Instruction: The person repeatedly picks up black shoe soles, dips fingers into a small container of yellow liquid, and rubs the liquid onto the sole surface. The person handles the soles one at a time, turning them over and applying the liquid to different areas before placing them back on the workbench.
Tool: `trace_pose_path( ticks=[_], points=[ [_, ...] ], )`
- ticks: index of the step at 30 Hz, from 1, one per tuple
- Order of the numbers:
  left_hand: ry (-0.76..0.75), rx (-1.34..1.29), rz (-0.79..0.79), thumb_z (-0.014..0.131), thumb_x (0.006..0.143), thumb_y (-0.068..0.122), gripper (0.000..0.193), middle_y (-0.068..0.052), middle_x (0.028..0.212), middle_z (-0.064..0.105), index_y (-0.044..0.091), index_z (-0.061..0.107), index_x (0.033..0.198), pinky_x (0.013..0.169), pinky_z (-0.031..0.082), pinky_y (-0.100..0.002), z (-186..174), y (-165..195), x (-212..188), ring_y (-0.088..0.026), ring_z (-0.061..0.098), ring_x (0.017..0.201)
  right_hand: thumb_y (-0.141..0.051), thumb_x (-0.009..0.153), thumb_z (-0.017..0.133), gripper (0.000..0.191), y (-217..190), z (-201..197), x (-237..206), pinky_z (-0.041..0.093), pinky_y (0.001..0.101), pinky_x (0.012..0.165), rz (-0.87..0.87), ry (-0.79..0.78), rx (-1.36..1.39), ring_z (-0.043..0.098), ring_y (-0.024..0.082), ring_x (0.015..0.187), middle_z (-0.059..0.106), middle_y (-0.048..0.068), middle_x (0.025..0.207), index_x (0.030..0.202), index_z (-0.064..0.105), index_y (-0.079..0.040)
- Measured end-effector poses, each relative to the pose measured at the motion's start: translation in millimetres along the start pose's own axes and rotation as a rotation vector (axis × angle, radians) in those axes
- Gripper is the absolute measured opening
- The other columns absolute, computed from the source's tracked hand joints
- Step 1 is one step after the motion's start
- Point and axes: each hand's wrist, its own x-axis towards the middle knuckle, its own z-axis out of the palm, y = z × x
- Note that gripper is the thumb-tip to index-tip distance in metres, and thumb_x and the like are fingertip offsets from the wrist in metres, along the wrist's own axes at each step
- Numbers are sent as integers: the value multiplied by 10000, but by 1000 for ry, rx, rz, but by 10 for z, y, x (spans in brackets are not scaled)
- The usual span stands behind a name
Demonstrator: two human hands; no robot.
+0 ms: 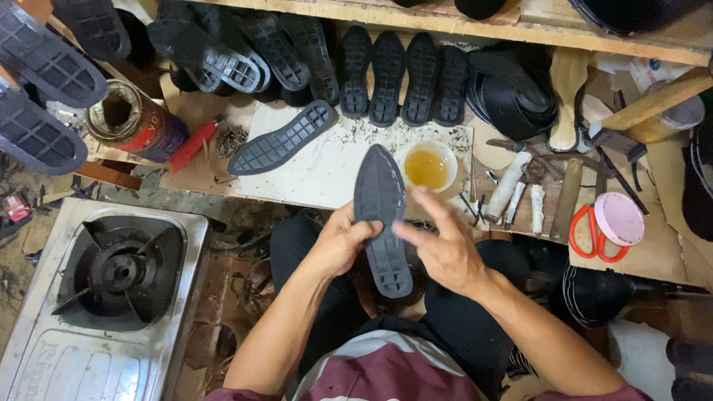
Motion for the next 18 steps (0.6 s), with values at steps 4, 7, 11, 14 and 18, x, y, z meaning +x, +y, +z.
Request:
trace_pose_path(
  ticks=[4, 7, 11, 14, 18],
  points=[
    [84, -54, 30, 568, 921, -32, 391, -93, 1168, 696, -7, 588, 1310, 885, 562, -348, 1, 68, 54, -180, 678, 997, 23, 822, 733, 357, -55, -74, -38, 530, 357, 1056, 136, -41, 331, 617, 281, 1263, 515, 172, 1475, 1146, 716, -125],
    [87, -61, 11, 594, 936, -8, 355, -92, 1161, 699, -2, 594, 1291, 890, 581, -352, 18, 66, 51, -183, 689, 1002, -18, 831, 775, 427, -113, -50, -27, 609, 277, 842, 375, -65, 511, 721, 182, 998, 563, 145, 1331, 1243, 664, -18],
    [-14, 216, -35, 668, 829, -79, 564, -22, 1151, 661, 101, 534, 1346, 806, 546, -308, 3, -15, -13, -120, 652, 988, -80, 861, 764, 430, 6, -35, 68, 619, 284, 798, 513, -110, 459, 735, 171, 955, 615, 120, 1252, 1276, 665, -29],
    [3, 220, -28, 644, 864, -69, 525, -48, 1121, 684, 62, 560, 1365, 830, 558, -299, -79, -37, -46, -140, 669, 965, -189, 858, 799, 431, 283, -101, 202, 532, 415, 949, 404, -155, 65, 637, 288, 1124, 599, 161, 1321, 1242, 703, -18],
    [10, 202, -29, 646, 892, -50, 504, -52, 1149, 702, 22, 562, 1384, 865, 562, -295, -179, 17, -99, -137, 678, 981, -309, 690, 861, 357, 543, -205, 327, 306, 574, 1111, 272, -266, -339, 384, 433, 1402, 556, 182, 1416, 937, 803, -58]
  ],
)
